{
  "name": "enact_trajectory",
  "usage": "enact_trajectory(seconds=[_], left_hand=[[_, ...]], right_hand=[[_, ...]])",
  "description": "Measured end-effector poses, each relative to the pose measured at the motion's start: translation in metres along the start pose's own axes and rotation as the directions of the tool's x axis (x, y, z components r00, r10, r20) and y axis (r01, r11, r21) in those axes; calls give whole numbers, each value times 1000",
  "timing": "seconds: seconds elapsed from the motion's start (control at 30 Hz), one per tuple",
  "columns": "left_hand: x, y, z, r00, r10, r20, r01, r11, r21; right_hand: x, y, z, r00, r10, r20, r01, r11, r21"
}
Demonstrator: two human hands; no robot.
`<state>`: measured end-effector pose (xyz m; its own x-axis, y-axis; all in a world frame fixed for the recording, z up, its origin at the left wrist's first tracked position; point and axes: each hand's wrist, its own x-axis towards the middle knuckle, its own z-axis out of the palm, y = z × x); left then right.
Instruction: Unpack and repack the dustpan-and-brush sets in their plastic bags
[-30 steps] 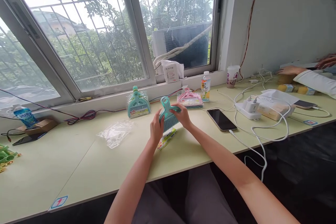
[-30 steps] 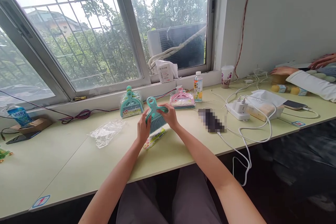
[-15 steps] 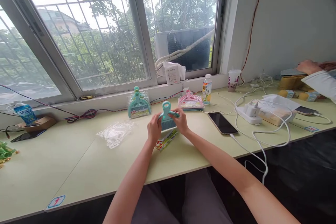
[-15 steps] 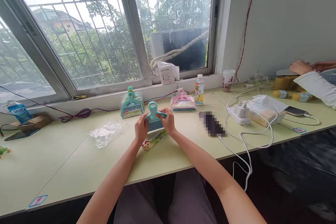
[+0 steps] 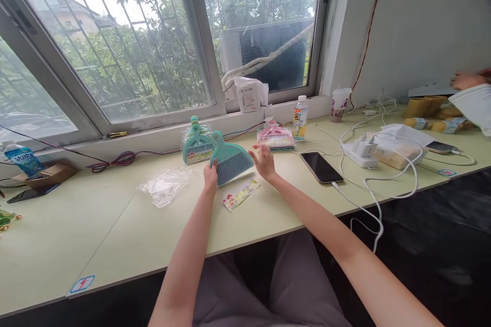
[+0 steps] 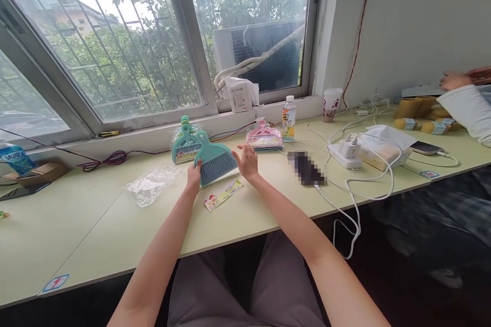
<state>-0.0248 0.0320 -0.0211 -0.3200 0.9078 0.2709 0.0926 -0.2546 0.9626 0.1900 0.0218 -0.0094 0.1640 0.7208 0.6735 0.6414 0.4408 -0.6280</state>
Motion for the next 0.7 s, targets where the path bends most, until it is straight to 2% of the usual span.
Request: enact_trajectory(seconds=[0.03,0.07,0.1,0.17,0.2,0.23,0.27,0.33,0.4,0.5,0.57,0.63,0.7], left_hand=[[3,-2,-2,998,-61,-19,60,996,-64],[5,-4,-4,992,-114,-43,108,986,-127],[7,-6,-5,984,-165,-66,152,973,-174],[9,-9,-8,958,-256,-130,227,952,-205],[10,-9,-9,939,-295,-175,261,946,-193],[10,-10,-11,921,-322,-217,290,942,-168],[11,-10,-12,907,-337,-252,311,941,-136],[10,-10,-12,896,-337,-288,329,941,-77],[10,-10,-11,902,-328,-282,328,943,-50],[9,-7,-9,910,-322,-261,321,946,-47],[8,-5,-8,914,-319,-250,318,947,-48],[7,-5,-8,918,-319,-233,317,947,-50],[7,-5,-7,930,-305,-207,298,952,-64]], right_hand=[[1,0,-2,997,30,64,-30,1000,-5],[3,1,-5,983,45,178,-46,999,-4],[5,2,-9,942,39,332,-45,999,10],[8,3,-15,776,-29,630,-29,996,81],[8,4,-17,695,-74,715,-21,992,123],[8,6,-18,646,-111,755,-11,988,155],[6,6,-18,634,-133,762,5,986,168],[2,7,-13,660,-141,737,51,988,144],[-2,7,-8,668,-140,731,77,990,120],[-5,5,-2,653,-124,747,37,991,132],[-4,5,-2,660,-108,744,11,991,134],[-3,4,-3,683,-105,722,9,991,135],[0,3,-4,739,-89,668,9,993,122]])
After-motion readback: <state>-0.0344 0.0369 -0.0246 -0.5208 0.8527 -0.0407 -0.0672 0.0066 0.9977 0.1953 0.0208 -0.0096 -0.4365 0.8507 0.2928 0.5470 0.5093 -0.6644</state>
